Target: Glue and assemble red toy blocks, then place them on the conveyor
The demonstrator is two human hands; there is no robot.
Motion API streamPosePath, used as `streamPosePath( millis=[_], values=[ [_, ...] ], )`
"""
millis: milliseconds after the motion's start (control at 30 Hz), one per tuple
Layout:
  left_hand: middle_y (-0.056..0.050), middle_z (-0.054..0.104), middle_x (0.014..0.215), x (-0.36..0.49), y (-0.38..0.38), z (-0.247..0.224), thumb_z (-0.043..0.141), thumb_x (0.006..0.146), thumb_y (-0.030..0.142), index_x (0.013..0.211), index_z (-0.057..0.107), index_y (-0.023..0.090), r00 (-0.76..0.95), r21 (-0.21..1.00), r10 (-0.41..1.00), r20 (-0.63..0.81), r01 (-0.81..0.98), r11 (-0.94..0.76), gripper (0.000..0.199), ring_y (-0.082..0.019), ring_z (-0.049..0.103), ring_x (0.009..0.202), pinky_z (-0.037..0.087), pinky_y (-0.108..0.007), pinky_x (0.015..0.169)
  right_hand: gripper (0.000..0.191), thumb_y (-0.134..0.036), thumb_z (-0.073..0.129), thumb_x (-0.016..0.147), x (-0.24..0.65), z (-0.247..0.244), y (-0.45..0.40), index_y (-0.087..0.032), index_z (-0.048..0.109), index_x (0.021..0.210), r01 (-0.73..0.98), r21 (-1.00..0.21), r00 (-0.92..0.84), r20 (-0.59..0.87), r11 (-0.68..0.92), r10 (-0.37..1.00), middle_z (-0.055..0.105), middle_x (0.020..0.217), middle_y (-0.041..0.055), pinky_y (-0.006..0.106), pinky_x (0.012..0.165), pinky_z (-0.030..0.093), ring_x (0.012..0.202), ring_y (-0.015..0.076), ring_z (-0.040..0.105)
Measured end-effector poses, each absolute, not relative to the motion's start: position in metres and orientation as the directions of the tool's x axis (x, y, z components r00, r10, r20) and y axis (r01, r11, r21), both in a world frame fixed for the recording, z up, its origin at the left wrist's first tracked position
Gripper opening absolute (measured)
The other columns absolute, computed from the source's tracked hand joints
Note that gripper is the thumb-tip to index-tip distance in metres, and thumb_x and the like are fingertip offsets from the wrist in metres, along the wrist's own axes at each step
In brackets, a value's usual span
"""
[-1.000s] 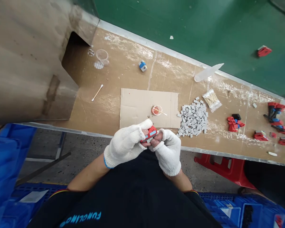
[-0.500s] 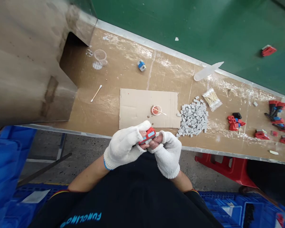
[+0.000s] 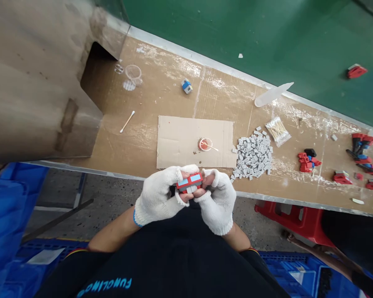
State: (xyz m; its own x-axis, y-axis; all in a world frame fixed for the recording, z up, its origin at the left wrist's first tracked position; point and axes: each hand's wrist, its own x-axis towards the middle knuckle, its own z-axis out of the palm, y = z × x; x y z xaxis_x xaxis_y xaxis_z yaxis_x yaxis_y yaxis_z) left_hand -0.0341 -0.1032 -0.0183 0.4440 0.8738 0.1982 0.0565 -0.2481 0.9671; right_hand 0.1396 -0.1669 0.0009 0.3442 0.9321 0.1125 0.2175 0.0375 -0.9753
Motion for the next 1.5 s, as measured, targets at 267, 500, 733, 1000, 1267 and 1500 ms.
streamPosePath(
  millis=[267, 500, 733, 1000, 1267, 1500],
  values=[
    [-0.005, 0.085, 0.084, -0.028, -0.106, -0.011, 0.091, 0.097, 0.074, 0.111, 0.080, 0.019, 0.376, 0.979, 0.918, -0.124, -0.107, 0.176, 0.058, -0.021, 0.078, 0.065, 0.065, -0.029, 0.060, 0.022, -0.038, 0.083, 0.107, 0.163, 0.003, -0.147, -0.030, 0.070, 0.122, 0.568, -0.688, -0.094, 0.489, 0.451, 0.867, 0.078, 0.094, 0.0023, 0.040, 0.071, 0.065, 0.077, 0.0229, 0.072],
    [-0.007, 0.079, 0.092, -0.034, -0.096, -0.001, 0.089, 0.105, 0.048, 0.099, 0.078, 0.017, 0.609, 0.982, 0.786, 0.103, -0.190, 0.019, 0.033, -0.017, 0.072, 0.074, 0.060, -0.029, 0.071, 0.030, -0.036, 0.089, 0.101, 0.176, 0.017, -0.145, -0.030, 0.060, 0.106, 0.557, -0.699, -0.175, 0.428, 0.448, 0.887, 0.070, 0.091, -0.0013, 0.041, 0.083, 0.067, 0.083, 0.0218, 0.067],
    [0.004, 0.062, 0.081, -0.042, -0.079, 0.001, 0.081, 0.100, 0.020, 0.089, 0.059, 0.022, 0.765, 0.970, 0.598, 0.238, -0.215, -0.111, 0.025, -0.011, 0.055, 0.067, 0.046, -0.024, 0.064, 0.027, -0.043, 0.084, 0.106, 0.184, 0.022, -0.145, -0.028, 0.061, 0.108, 0.441, -0.756, -0.309, 0.377, 0.483, 0.873, 0.076, 0.098, 0.0023, 0.040, 0.084, 0.067, 0.096, 0.0241, 0.074],
    [-0.002, 0.068, 0.089, -0.045, -0.074, -0.005, 0.076, 0.110, 0.029, 0.095, 0.064, 0.023, 0.852, 0.956, 0.445, 0.276, -0.293, -0.031, 0.020, -0.018, 0.061, 0.078, 0.052, -0.030, 0.073, 0.028, -0.047, 0.082, 0.109, 0.179, 0.019, -0.148, -0.027, 0.063, 0.108, 0.366, -0.784, -0.323, 0.398, 0.501, 0.859, 0.077, 0.099, 0.0030, 0.038, 0.088, 0.068, 0.097, 0.0226, 0.077],
    [0.002, 0.058, 0.082, -0.046, -0.072, 0.001, 0.071, 0.104, 0.020, 0.091, 0.052, 0.025, 0.840, 0.949, 0.444, 0.312, -0.254, -0.186, 0.023, -0.017, 0.053, 0.073, 0.046, -0.031, 0.068, 0.024, -0.036, 0.089, 0.103, 0.178, 0.020, -0.150, -0.027, 0.066, 0.105, 0.368, -0.769, -0.299, 0.435, 0.523, 0.849, 0.077, 0.099, 0.0036, 0.039, 0.086, 0.069, 0.088, 0.0218, 0.073],
    [-0.001, 0.066, 0.085, -0.047, -0.072, -0.001, 0.077, 0.104, 0.032, 0.091, 0.061, 0.023, 0.886, 0.977, 0.415, 0.208, -0.210, -0.041, 0.022, -0.016, 0.059, 0.074, 0.053, -0.030, 0.072, 0.020, -0.042, 0.078, 0.112, 0.178, 0.023, -0.148, -0.026, 0.067, 0.108, 0.358, -0.760, -0.346, 0.431, 0.542, 0.833, 0.078, 0.101, 0.0047, 0.038, 0.085, 0.070, 0.091, 0.0221, 0.075]
  ],
)
